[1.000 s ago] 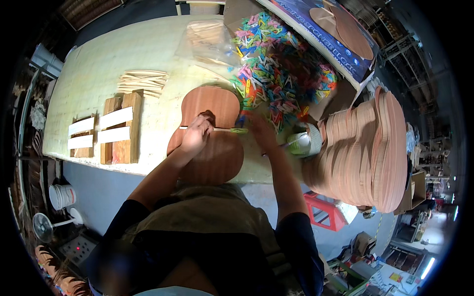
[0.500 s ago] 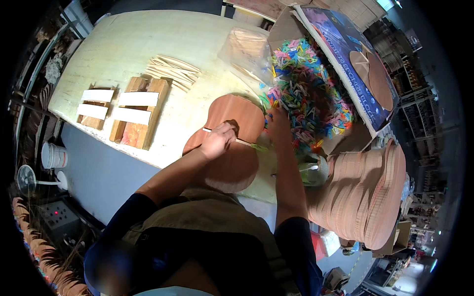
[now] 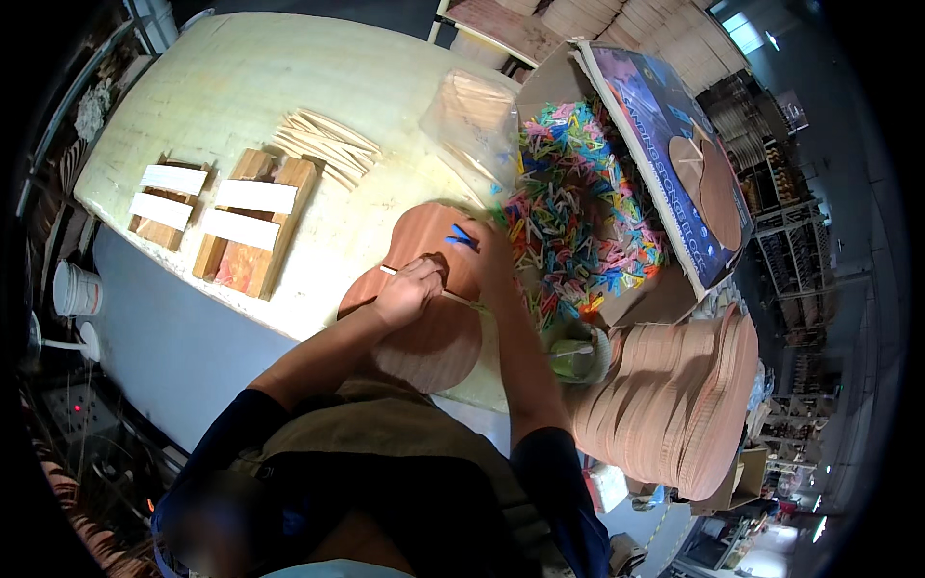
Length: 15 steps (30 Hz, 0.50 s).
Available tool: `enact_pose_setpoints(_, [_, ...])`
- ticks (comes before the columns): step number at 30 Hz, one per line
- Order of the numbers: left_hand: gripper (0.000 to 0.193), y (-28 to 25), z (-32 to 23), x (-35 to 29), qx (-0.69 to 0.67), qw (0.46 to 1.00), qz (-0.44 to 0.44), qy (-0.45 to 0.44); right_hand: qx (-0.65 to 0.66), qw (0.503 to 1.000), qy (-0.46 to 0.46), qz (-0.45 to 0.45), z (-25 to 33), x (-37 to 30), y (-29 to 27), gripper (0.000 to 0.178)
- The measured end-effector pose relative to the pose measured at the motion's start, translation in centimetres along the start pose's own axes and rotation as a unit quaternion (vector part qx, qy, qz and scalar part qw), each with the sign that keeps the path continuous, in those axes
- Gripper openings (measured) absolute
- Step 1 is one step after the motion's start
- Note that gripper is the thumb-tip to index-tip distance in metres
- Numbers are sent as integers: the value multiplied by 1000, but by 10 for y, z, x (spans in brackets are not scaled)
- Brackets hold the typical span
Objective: The person arranges thin wooden sticks on a workbench, then uses a toothbrush to apply white glue to rectangular wooden blocks. They subsequently pick up circular wooden pieces and attach colorful plastic sticks to them, assembling them into a decorative shape.
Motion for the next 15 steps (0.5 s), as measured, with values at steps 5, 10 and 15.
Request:
enact_pose_setpoints(5, [4,1,-3,1,-20,1000,-10,21,-108,981,-121,103,2,21,29,25])
enact_pose_setpoints(10, [12,12,13,-4,-7,1000,-8,21,381,874,282,102,-8,27,110,14])
enact_pose_setpoints(15, [21,14,18,-4,-75,996,10,-57,376,832,313,263,15,24,171,14])
Point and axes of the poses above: each hand's wrist, its own x-axis towards the middle knuckle, its own y-axis out of the palm, z = x × y, the point moved 8 cm from there along x, towards the middle knuckle, and after that the axes turned 15 degrees about -y, right-handed, at the moved point
